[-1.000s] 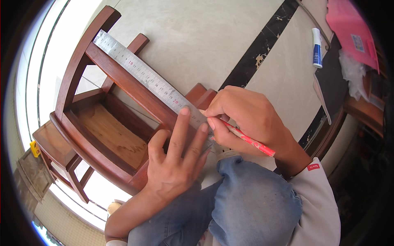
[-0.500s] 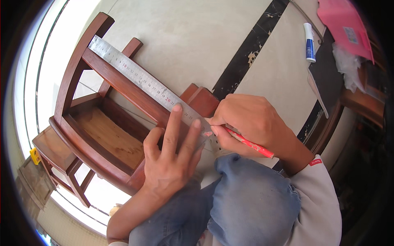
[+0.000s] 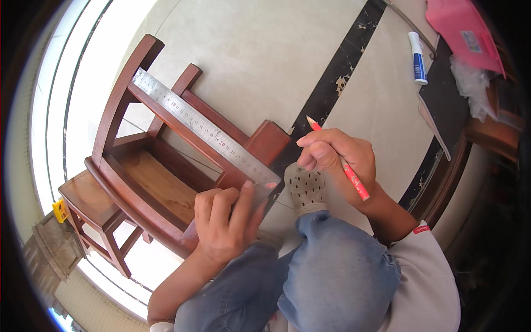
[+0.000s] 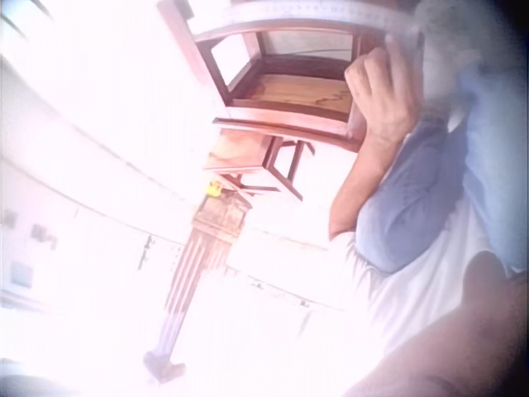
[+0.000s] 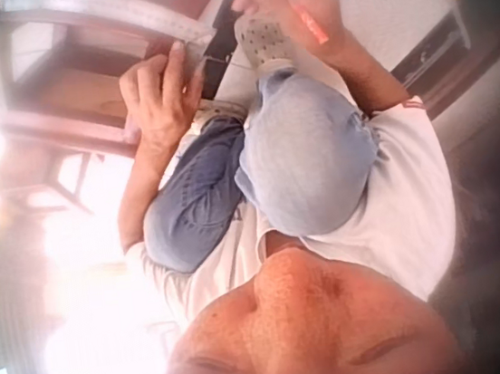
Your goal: Using a square ruler and pencil to measure and mark wooden stools on an outdoor balcony.
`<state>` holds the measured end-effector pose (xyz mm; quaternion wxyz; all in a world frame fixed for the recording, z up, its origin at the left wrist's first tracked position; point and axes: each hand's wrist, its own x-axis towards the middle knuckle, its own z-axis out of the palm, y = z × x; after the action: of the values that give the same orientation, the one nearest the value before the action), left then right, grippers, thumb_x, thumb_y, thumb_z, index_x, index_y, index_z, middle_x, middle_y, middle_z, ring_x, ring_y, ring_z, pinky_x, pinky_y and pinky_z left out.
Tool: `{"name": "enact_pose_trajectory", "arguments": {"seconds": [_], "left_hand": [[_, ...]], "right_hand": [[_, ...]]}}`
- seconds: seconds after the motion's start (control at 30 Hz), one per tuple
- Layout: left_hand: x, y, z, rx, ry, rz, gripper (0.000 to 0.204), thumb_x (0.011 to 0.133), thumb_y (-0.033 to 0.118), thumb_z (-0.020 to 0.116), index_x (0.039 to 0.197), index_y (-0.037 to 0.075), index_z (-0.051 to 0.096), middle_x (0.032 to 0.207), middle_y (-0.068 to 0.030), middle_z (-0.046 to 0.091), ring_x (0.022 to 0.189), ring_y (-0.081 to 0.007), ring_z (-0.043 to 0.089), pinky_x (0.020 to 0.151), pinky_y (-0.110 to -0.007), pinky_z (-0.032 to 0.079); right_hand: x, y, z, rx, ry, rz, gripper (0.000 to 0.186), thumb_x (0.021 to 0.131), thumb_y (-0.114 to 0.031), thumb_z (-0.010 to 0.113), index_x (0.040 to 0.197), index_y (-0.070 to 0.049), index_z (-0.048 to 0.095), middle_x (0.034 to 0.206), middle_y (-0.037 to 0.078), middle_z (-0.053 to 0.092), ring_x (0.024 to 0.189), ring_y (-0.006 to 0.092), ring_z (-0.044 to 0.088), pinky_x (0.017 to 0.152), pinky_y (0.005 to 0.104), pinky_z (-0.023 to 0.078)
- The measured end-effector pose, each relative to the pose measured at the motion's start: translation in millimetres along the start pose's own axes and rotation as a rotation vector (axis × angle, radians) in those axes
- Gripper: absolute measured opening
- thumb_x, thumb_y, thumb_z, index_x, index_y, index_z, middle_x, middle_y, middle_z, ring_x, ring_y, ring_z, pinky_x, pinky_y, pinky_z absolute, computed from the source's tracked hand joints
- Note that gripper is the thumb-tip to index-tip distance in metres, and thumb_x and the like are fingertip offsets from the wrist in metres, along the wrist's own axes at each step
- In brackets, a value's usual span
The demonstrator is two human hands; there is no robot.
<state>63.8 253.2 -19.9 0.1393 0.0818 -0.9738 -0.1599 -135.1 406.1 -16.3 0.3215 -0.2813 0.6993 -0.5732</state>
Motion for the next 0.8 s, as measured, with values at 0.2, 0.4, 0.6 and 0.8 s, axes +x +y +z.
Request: {"name": "enact_pose_trajectory", "arguments": {"seconds": [0.2,0.4,0.6,0.8], "left_hand": [[2.7,1.2,0.2,-0.104,0.04,0.053,0.047,0.066,0.012,0.08,0.109,-0.004,0.068,0.094,-0.0086,0.057,0.084,-0.0268,0.056,0.07,-0.037,0.047],[15.5,11.5,9.2,-0.162,-0.053,0.292,0.035,0.074,0.009,0.069,0.106,-0.005,0.067,0.098,-0.0085,0.057,0.085,-0.0208,0.057,0.068,-0.032,0.048],[1.4,-2.1,-6.7,-0.131,-0.123,0.264,0.052,0.074,0.023,0.081,0.116,-0.002,0.064,0.105,-0.0117,0.06,0.094,-0.0274,0.059,0.075,-0.038,0.05],[-21.3,-22.9,-33.7,0.094,-0.321,-0.255,0.075,0.074,0.018,0.083,0.136,-0.003,0.046,0.109,-0.0159,0.062,0.09,-0.0322,0.064,0.073,-0.042,0.052]], "right_hand": [[2.4,-2.4,9.4,-0.135,0.022,-0.102,0.018,0.094,-0.01,0.071,0.106,0.002,0.065,0.076,0.009,0.067,0.064,0.013,0.061,0.063,0.0271,0.051],[0.6,3.5,26.2,-0.162,0.019,0.031,0.051,0.089,-0.006,0.076,0.129,0.0,0.045,0.099,0.008,0.06,0.087,0.0133,0.062,0.076,0.0279,0.054],[-4.8,17.0,33.8,0.341,0.057,0.304,0.046,0.091,-0.006,0.07,0.129,-0.001,0.046,0.103,0.009,0.06,0.079,0.0137,0.066,0.059,0.0267,0.053],[-0.1,31.8,24.7,0.409,0.065,0.386,0.027,0.099,-0.008,0.058,0.124,-0.001,0.053,0.096,0.005,0.058,0.074,0.01,0.06,0.061,0.0257,0.052]]}}
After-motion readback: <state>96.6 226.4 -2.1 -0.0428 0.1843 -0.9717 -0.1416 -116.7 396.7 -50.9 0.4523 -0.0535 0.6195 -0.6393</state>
